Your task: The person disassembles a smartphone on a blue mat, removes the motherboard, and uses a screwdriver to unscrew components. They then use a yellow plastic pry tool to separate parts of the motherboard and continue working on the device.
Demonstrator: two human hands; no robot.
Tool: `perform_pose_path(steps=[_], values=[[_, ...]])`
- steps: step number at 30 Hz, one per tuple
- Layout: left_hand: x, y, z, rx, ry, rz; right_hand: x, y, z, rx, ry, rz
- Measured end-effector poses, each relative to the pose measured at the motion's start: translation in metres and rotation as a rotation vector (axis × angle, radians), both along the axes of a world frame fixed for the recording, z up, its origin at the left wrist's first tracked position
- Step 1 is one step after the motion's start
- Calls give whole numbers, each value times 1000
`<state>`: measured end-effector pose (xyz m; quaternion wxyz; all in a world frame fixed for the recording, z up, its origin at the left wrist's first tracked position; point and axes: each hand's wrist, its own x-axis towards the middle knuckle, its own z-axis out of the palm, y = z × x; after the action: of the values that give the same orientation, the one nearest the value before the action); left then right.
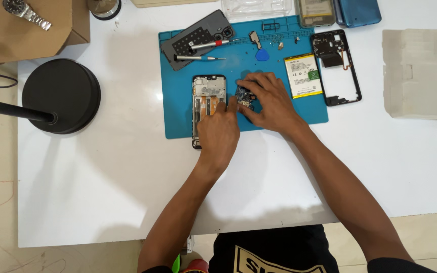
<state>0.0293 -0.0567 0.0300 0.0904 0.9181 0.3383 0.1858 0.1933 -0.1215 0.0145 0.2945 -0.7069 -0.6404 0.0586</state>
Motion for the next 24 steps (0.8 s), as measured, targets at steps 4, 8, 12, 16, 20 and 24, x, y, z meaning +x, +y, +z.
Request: perform_pose_path(steps=[4,8,12,16,20,24], values=[[5,5,-5,8,-47,-5,0,1,3,-34,15,-11],[3,9,-5,3,-129,-15,-2,-1,8,-61,77,-26],[-1,9,-1,12,-219,-50,-1,-1,8,62,159,-26],[-5,8,2,43,-312,-65,0,-1,7,194,418,-135],[-7,8,2,25,-340,-101,4,2,6,134,576,-215],[-6,7,1,32,-323,-109,6,3,4,152,579,-167]])
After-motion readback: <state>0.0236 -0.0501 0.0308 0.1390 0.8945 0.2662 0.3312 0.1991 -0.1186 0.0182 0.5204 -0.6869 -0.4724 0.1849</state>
